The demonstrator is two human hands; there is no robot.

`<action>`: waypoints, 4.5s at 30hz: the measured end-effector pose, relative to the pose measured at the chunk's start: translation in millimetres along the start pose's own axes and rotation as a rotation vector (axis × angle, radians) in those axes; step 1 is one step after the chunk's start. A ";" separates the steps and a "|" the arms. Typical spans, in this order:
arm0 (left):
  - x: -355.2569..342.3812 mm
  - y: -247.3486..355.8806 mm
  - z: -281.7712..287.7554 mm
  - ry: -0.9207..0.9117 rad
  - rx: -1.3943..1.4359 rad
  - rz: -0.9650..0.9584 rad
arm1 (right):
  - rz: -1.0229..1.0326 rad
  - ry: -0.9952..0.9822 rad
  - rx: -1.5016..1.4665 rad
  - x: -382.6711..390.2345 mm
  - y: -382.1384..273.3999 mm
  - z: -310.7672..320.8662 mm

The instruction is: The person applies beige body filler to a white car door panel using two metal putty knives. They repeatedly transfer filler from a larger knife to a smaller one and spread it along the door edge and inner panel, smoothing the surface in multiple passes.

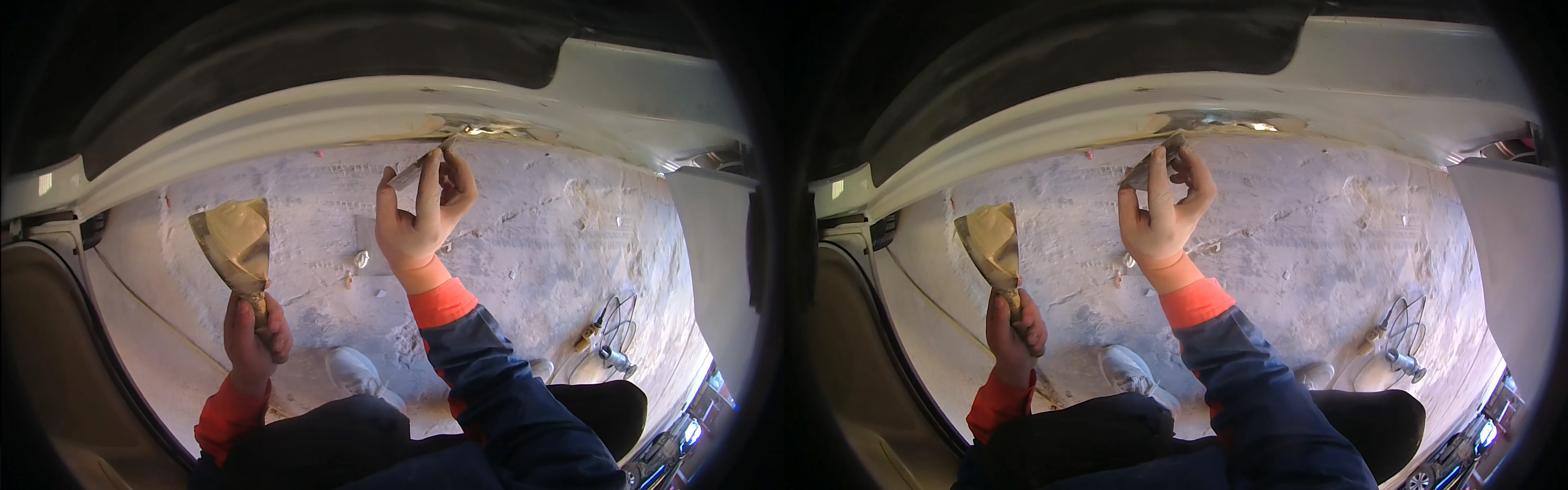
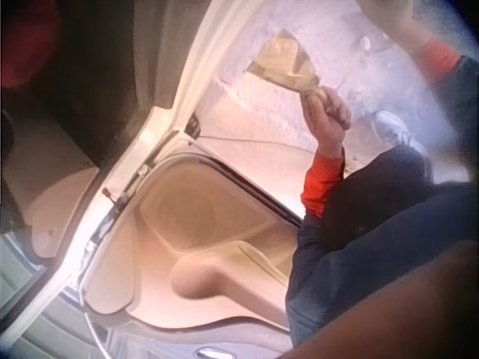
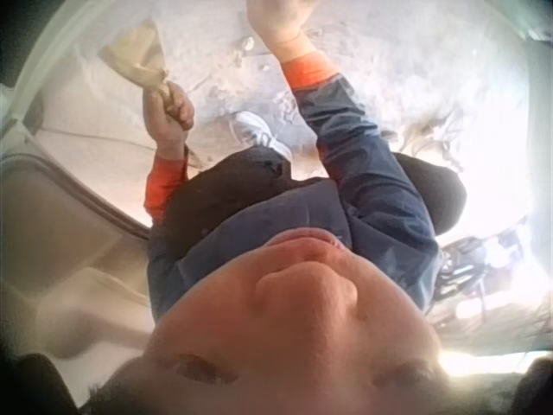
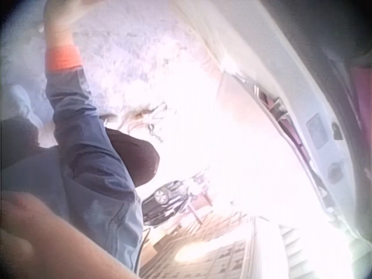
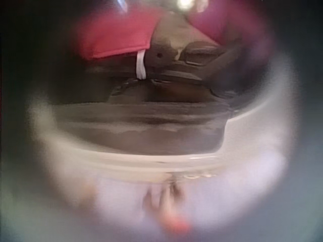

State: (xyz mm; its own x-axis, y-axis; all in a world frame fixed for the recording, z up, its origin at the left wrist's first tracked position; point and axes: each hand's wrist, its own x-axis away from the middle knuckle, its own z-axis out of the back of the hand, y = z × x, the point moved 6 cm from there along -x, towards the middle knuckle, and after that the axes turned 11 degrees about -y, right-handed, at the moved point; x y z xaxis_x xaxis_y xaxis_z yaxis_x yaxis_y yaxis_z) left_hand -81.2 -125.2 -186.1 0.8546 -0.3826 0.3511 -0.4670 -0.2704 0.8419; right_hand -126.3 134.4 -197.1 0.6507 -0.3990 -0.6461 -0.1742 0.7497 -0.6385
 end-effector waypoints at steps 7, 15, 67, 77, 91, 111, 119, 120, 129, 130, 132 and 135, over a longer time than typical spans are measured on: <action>-1.2 1.2 5.1 -0.013 0.012 -0.008 | 0.039 -0.062 0.043 2.6 -15.5 -12.2; -3.9 2.3 4.0 0.020 -0.024 -0.017 | 0.080 -0.113 0.009 5.5 -31.5 -27.9; -23.7 3.3 -154.3 -0.740 0.090 0.191 | -0.262 -1.174 -0.474 -58.0 -7.1 172.8; -33.7 7.8 -175.1 -0.922 0.454 0.248 | -1.041 -0.565 -1.238 -28.6 23.6 167.9; -28.8 -6.1 -193.1 -1.030 0.447 0.549 | -1.060 -1.070 -1.459 -9.5 -16.3 156.9; -22.4 22.4 -173.5 -0.910 0.120 0.382 | -0.944 -0.561 -1.049 -35.1 24.0 177.3; -23.0 7.0 -175.5 -0.868 -0.125 0.402 | -0.113 -0.367 -0.614 -88.0 -12.3 215.6; -23.4 6.7 -173.4 -0.863 -0.139 0.387 | -0.055 -0.424 -0.550 -90.2 -19.5 217.4; -29.2 12.5 -171.3 -0.600 -0.043 -0.092 | -0.581 -0.851 -0.553 -52.8 0.8 178.0; -30.8 11.1 -172.3 -0.621 -0.102 -0.143 | -0.597 -0.810 -0.752 -45.4 -6.1 173.6; -32.2 4.5 -172.9 -0.659 -0.199 -0.196 | -0.788 -0.735 -1.038 -27.0 -15.6 164.4; -30.6 -1.9 -178.9 -0.643 -0.499 -0.554 | -0.980 -0.740 -1.306 -15.4 -31.9 152.5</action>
State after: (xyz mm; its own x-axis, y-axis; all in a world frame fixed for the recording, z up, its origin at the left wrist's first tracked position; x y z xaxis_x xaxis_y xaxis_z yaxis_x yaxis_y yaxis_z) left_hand -65.8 45.1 -125.1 0.5685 -0.7618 -0.3105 0.2380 -0.2090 0.9485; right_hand -18.1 197.1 -103.0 0.9640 0.1735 0.2015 0.2657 -0.5981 -0.7561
